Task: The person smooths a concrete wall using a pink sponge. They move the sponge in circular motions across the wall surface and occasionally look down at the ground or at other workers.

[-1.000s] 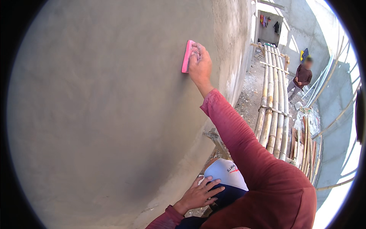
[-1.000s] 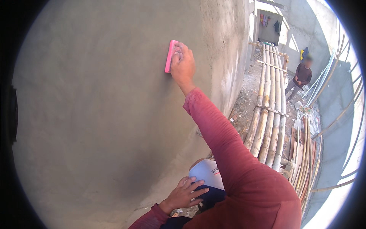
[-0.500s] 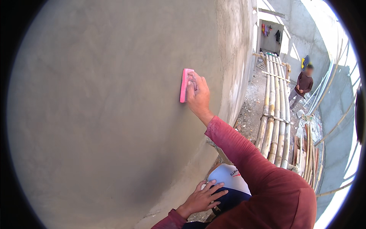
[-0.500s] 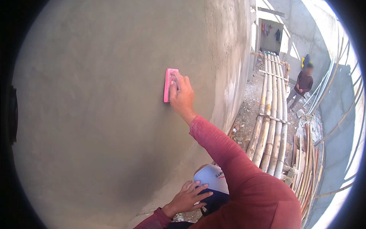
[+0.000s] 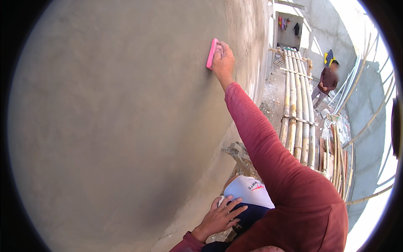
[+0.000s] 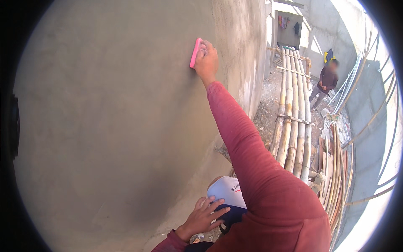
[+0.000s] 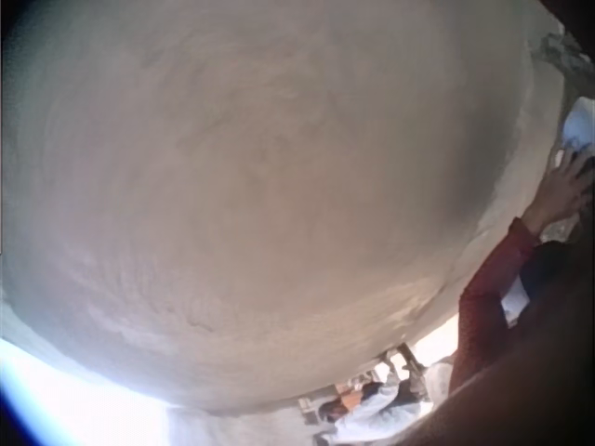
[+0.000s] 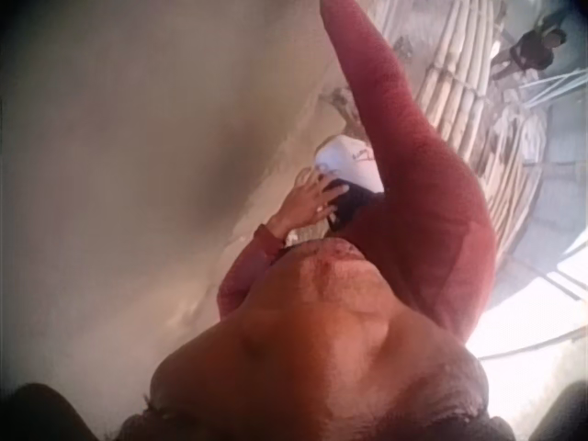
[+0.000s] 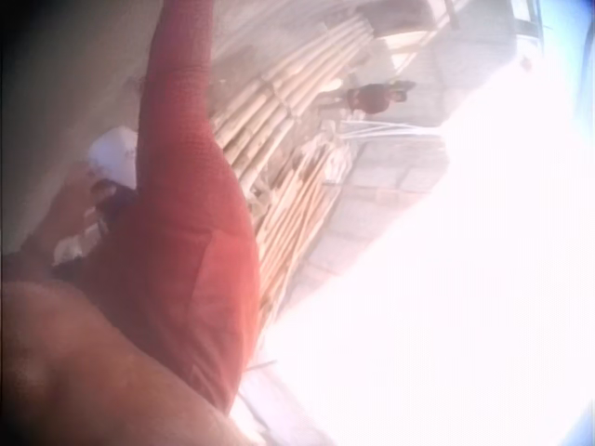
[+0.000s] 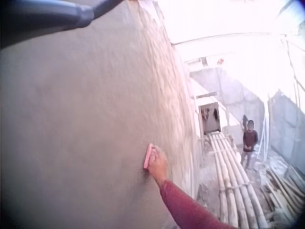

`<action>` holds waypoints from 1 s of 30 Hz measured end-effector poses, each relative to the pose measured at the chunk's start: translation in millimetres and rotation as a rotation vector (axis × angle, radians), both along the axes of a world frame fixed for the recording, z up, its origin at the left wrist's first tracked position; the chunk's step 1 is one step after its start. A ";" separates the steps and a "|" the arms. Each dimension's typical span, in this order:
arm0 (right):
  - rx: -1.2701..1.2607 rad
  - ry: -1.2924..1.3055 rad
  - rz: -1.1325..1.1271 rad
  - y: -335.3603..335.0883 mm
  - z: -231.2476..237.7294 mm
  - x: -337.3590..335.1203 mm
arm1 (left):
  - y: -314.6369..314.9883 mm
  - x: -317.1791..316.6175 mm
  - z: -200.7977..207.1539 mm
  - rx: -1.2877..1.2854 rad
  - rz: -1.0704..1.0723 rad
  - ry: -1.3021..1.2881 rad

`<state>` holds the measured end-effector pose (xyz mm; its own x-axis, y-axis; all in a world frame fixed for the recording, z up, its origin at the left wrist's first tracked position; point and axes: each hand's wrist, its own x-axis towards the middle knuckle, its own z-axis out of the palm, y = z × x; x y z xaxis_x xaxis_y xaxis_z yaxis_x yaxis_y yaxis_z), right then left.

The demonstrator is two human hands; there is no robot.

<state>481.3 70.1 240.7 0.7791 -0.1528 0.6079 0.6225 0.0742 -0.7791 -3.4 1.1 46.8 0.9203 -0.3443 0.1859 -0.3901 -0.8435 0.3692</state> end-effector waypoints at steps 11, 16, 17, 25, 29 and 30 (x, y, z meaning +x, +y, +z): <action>-0.078 -0.053 -0.090 -15.3 62.6 48.2 | -0.3 9.4 -8.0 -0.044 -0.025 0.006; 0.149 -0.004 -0.030 -6.0 -9.1 90.9 | -3.7 21.2 -13.9 -0.060 -0.067 -0.003; 0.049 -0.101 -0.002 19.9 5.2 55.8 | -0.1 14.1 -15.2 -0.059 -0.028 0.005; -0.036 0.104 -0.185 -20.4 85.7 84.3 | -6.4 20.0 -11.8 -0.057 -0.068 -0.032; -0.026 -0.277 -0.061 32.9 92.1 -18.0 | 4.3 10.1 -12.1 -0.038 -0.009 -0.004; -0.095 -0.371 -0.128 29.9 115.5 -26.4 | 1.6 6.0 -15.5 -0.040 -0.022 0.014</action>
